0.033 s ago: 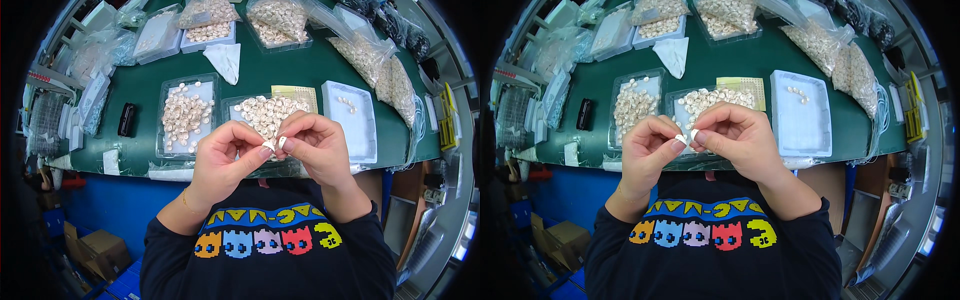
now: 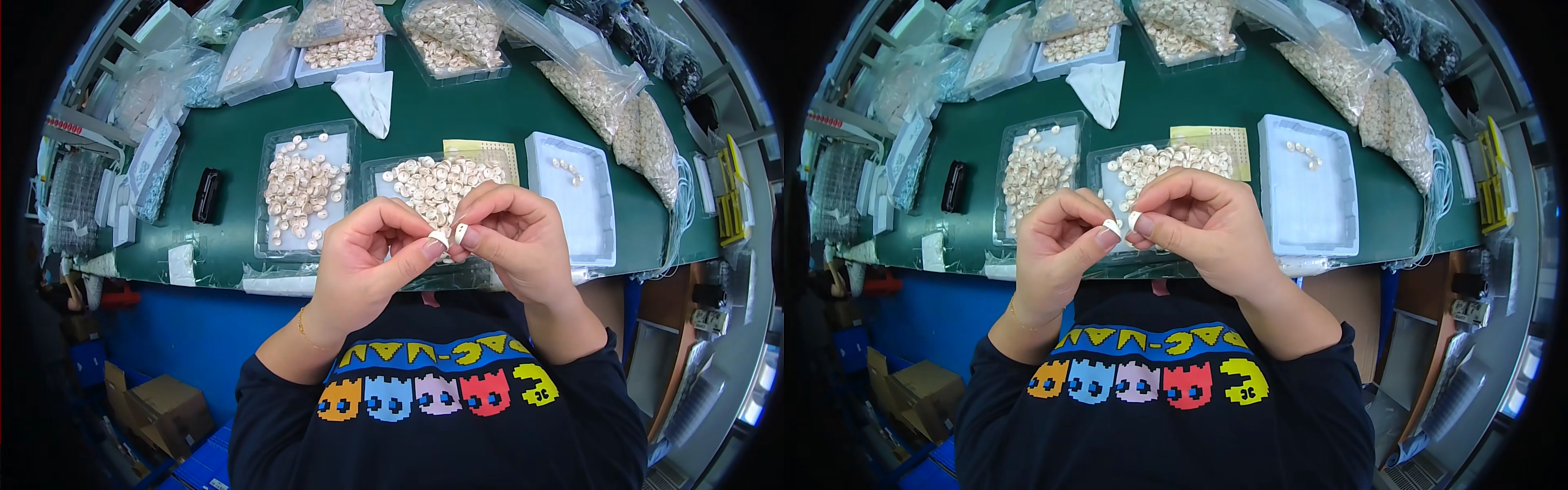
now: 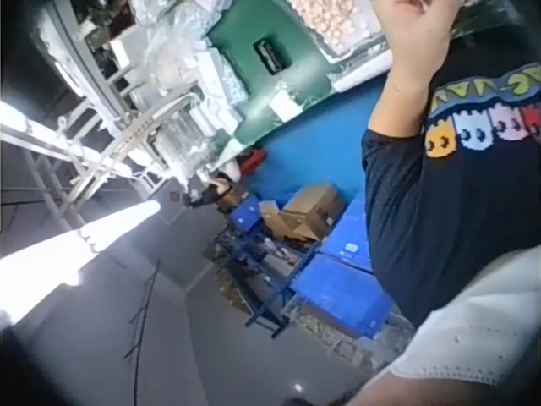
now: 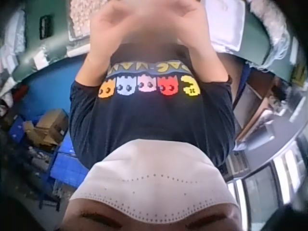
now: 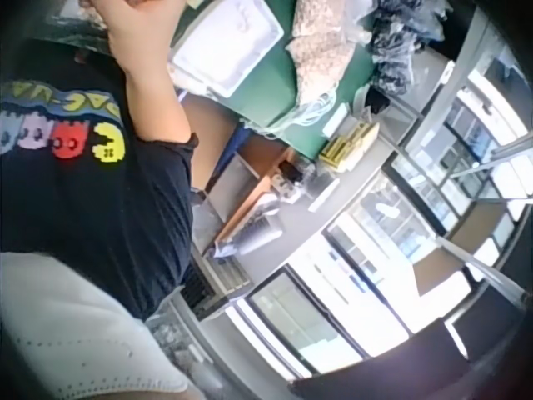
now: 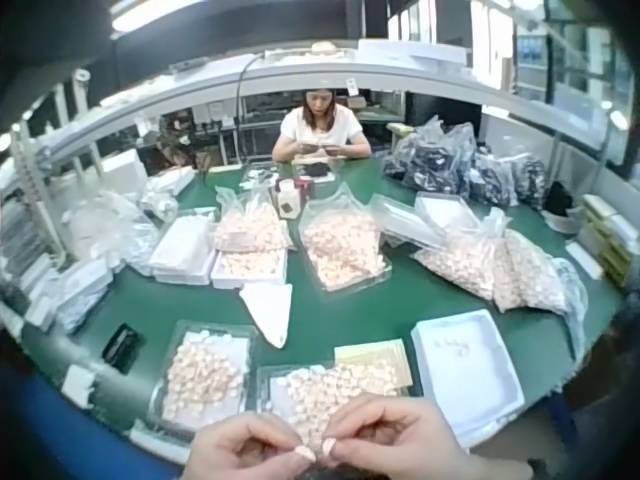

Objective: The person assembles small plastic components by picking pairs from containers, joining them together by hand, and placing pieces into plastic trays.

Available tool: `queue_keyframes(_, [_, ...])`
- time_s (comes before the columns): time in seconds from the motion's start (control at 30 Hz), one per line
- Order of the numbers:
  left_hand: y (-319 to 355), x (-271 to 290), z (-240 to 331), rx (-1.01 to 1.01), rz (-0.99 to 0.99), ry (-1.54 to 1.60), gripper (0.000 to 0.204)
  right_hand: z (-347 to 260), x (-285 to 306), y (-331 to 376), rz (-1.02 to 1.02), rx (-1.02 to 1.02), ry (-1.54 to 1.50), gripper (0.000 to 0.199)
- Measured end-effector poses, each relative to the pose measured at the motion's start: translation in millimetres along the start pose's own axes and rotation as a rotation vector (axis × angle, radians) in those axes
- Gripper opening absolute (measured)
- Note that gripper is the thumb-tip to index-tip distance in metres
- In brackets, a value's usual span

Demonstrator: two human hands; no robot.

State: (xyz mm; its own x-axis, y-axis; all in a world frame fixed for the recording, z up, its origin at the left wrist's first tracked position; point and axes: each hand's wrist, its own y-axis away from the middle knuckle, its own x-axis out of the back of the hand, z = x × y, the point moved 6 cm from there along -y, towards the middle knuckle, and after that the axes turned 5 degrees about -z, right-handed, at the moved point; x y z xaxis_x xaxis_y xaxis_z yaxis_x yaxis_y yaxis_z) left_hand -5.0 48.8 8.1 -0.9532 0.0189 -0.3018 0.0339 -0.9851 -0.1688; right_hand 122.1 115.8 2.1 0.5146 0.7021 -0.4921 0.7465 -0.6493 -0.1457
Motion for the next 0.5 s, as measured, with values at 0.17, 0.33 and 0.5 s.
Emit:
queue_keyframes(0.17, [1.1,2.2,-10.0,0.189,-0.035,0.136,0.012,6.7,2.8,0.4,0.050,-0.124,-0.118,0.012])
queue_keyframes(0.33, [0.5,-4.2,-14.5,0.225,-0.052,0.328,0.014,11.2,-0.6,0.5,0.012,-0.202,-0.289,0.011])
queue_keyframes(0.5, [0.4,-8.9,-18.5,0.255,-0.084,0.485,0.014,13.6,-2.3,0.4,-0.021,-0.223,-0.327,0.010])
